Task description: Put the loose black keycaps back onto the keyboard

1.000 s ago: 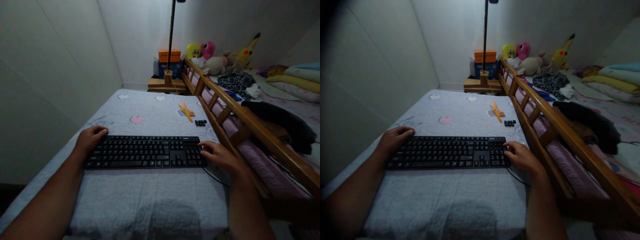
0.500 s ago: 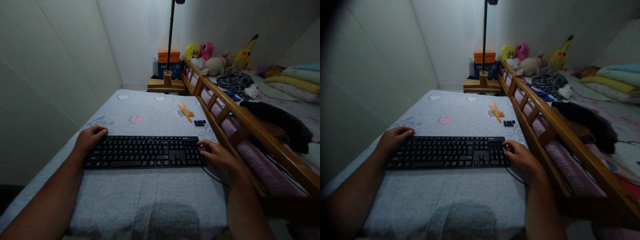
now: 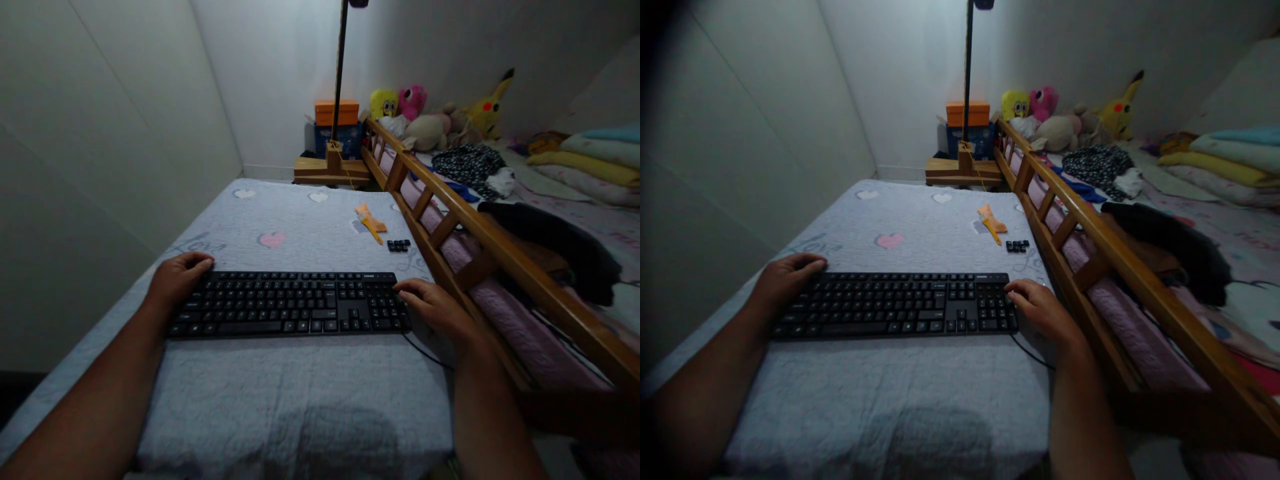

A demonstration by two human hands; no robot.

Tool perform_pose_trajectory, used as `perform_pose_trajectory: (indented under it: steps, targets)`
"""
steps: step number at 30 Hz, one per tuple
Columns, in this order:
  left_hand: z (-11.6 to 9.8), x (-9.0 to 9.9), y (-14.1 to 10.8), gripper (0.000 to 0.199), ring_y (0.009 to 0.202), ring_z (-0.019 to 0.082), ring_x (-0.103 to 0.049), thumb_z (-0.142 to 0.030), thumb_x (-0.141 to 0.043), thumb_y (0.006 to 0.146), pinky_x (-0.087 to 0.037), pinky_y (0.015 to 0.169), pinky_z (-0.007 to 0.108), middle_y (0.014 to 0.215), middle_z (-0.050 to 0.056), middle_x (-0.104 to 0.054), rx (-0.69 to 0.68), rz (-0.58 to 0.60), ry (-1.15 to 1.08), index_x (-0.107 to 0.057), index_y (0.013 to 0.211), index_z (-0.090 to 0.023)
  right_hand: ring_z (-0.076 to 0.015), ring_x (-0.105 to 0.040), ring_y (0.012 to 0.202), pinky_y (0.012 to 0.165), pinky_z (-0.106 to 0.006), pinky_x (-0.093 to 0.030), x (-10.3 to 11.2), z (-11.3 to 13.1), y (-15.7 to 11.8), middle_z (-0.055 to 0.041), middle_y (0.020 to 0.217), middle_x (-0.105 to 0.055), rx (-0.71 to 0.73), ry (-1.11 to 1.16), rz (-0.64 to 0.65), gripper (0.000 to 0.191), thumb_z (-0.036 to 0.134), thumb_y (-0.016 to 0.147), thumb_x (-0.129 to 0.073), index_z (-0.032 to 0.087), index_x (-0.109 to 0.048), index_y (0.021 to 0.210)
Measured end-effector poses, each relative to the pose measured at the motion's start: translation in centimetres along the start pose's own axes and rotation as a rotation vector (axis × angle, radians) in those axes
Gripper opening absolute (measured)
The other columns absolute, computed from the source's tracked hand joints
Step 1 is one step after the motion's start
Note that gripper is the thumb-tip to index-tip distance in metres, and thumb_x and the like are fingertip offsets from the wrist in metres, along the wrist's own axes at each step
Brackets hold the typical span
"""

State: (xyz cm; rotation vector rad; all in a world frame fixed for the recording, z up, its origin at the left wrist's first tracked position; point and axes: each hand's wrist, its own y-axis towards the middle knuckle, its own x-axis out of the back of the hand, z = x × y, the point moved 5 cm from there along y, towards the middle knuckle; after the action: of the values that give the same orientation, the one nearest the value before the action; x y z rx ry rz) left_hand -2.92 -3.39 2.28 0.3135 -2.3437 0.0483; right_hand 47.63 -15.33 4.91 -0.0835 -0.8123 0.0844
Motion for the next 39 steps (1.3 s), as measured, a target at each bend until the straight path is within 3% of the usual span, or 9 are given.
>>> perform_pose_trajectory:
  steps: [11, 21, 33, 39]
  targets:
    - [0.46, -0.03, 0.19, 0.047, 0.085, 0.023, -0.064, -0.054, -0.061, 0.063, -0.047, 0.082, 0.031, 0.093, 0.005, -0.073, -0.002, 0.006, 0.002, -0.071, 0.091, -0.017, -0.0216, -0.065, 0.090, 0.082, -0.033, -0.048, -0.54, -0.91, 0.63, -0.0052, 0.095, -0.070, 0.035, -0.012, -0.082, 0.020, 0.027, 0.081, -0.055, 0.022, -0.070, 0.095]
    - [0.24, 0.03, 0.20, 0.046, 0.085, 0.024, -0.065, -0.054, -0.059, 0.062, -0.048, 0.080, 0.031, 0.090, 0.005, -0.073, -0.016, 0.002, 0.032, -0.071, 0.088, -0.018, -0.0211, -0.063, 0.089, 0.080, -0.032, -0.046, -0.75, -0.85, 0.71, -0.0055, 0.094, -0.069, 0.014, -0.041, -0.097, 0.017, 0.028, 0.082, -0.054, 0.021, -0.067, 0.092]
    - [0.36, -0.05, 0.23, 0.045, 0.087, 0.024, -0.065, -0.054, -0.059, 0.064, -0.048, 0.084, 0.032, 0.092, 0.005, -0.073, -0.014, 0.005, 0.049, -0.071, 0.089, -0.018, -0.0183, -0.059, 0.074, 0.068, -0.029, -0.042, -0.88, -0.65, 0.88, -0.0012, 0.077, -0.064, -0.003, 0.021, -0.127, 0.011, 0.028, 0.081, -0.052, 0.021, -0.060, 0.079]
    - [0.43, -0.08, 0.30, 0.045, 0.087, 0.024, -0.065, -0.053, -0.060, 0.065, -0.049, 0.085, 0.032, 0.094, 0.005, -0.074, -0.024, 0.010, 0.040, -0.072, 0.091, -0.018, -0.0195, -0.061, 0.081, 0.073, -0.029, -0.044, -0.99, -0.39, 0.75, -0.0029, 0.085, -0.068, 0.022, -0.006, -0.130, 0.016, 0.025, 0.082, -0.051, 0.021, -0.065, 0.089]
